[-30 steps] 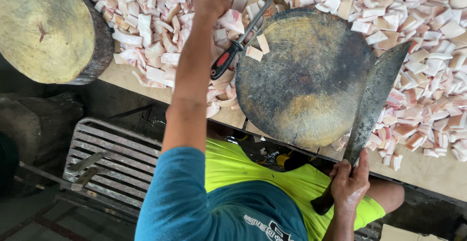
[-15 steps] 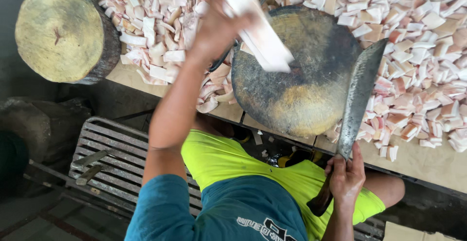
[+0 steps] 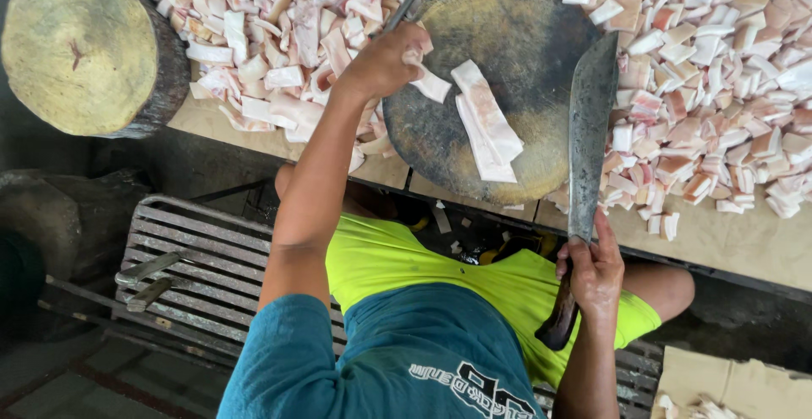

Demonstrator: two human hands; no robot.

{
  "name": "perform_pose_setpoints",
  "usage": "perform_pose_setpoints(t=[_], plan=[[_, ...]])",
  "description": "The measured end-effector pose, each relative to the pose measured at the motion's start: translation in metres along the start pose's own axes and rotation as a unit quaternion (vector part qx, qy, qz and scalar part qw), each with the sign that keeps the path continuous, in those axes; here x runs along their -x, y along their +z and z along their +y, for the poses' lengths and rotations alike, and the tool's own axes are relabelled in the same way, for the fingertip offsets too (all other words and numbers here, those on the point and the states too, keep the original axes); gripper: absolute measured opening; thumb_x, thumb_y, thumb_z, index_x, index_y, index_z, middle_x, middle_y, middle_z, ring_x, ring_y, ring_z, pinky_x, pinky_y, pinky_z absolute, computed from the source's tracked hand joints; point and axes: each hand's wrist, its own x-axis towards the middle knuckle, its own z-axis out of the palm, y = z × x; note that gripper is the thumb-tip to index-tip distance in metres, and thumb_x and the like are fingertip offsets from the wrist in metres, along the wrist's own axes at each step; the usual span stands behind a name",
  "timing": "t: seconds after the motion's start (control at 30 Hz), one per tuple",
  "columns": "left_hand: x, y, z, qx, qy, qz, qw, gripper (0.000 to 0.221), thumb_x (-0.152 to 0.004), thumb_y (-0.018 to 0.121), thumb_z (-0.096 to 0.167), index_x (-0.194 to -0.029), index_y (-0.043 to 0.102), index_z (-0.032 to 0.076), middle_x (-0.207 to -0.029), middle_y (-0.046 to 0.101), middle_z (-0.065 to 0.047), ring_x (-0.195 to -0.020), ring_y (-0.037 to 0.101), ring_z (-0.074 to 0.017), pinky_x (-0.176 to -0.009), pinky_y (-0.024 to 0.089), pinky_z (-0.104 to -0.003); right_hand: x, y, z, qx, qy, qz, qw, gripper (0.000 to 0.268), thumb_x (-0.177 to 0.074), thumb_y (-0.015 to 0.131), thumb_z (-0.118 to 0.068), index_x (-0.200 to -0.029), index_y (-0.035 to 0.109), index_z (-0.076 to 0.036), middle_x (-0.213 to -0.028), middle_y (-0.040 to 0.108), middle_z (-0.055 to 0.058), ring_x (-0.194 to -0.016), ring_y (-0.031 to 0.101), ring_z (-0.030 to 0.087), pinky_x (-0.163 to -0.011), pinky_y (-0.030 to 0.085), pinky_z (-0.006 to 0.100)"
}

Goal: The person cuts strips of animal skin and fat into smaller rectangular pieces using a large cleaver on a wooden chopping block.

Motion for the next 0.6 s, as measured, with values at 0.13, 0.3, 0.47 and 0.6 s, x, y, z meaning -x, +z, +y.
perform_pose_setpoints(t=[0.13, 0.3, 0.47, 0.6], plan=[[-0.007, 0.035, 0.045, -0.251, 0.254, 0.069, 0.931, 0.083, -0.064, 0.081, 0.014, -0.143, 0.056, 0.011, -0.144, 0.053, -0.021, -0.142, 0.04, -0.0476, -0.116, 0.021, -0.064, -0.002, -0.002, 0.005, -0.043, -0.008, -0.006, 0.999, 0.069, -0.098, 0.048, 0.005, -0.164, 0.034, -0.008, -0.077, 0.061, 0.008, -0.055, 0.054, 0.014, -0.051, 0.048, 0.027], [-0.019, 0.062, 0.087, -0.297, 0.166, -0.216, 0.915, 0.047, -0.084, 0.075, 0.012, -0.13, 0.063, 0.014, -0.126, 0.061, -0.006, -0.128, 0.051, -0.0252, -0.122, 0.024, -0.055, 0.0, 0.0, 0.004, -0.038, 0.001, -0.002, 0.999, 0.07, -0.097, 0.046, 0.006, -0.165, 0.034, -0.008, -0.077, 0.06, 0.008, -0.055, 0.053, 0.014, -0.05, 0.046, 0.027], [-0.01, 0.039, 0.079, -0.241, 0.098, -0.266, 0.928, 0.034, -0.087, 0.075, 0.016, -0.116, 0.061, 0.003, -0.11, 0.062, -0.011, -0.106, 0.06, -0.0275, -0.097, 0.051, -0.045, 0.0, 0.003, -0.002, -0.045, 0.003, 0.007, 0.999, 0.068, -0.098, 0.048, 0.006, -0.164, 0.036, -0.006, -0.078, 0.06, 0.008, -0.056, 0.054, 0.014, -0.051, 0.047, 0.027], [0.005, 0.027, 0.065, -0.119, 0.079, -0.261, 0.955, 0.027, -0.087, 0.073, 0.017, -0.109, 0.06, 0.006, -0.107, 0.063, -0.009, -0.101, 0.065, -0.026, -0.087, 0.056, -0.042, 0.003, 0.005, 0.0, -0.037, -0.003, 0.007, 0.999, 0.068, -0.098, 0.049, 0.006, -0.164, 0.037, -0.007, -0.078, 0.06, 0.008, -0.056, 0.053, 0.014, -0.051, 0.046, 0.027]])
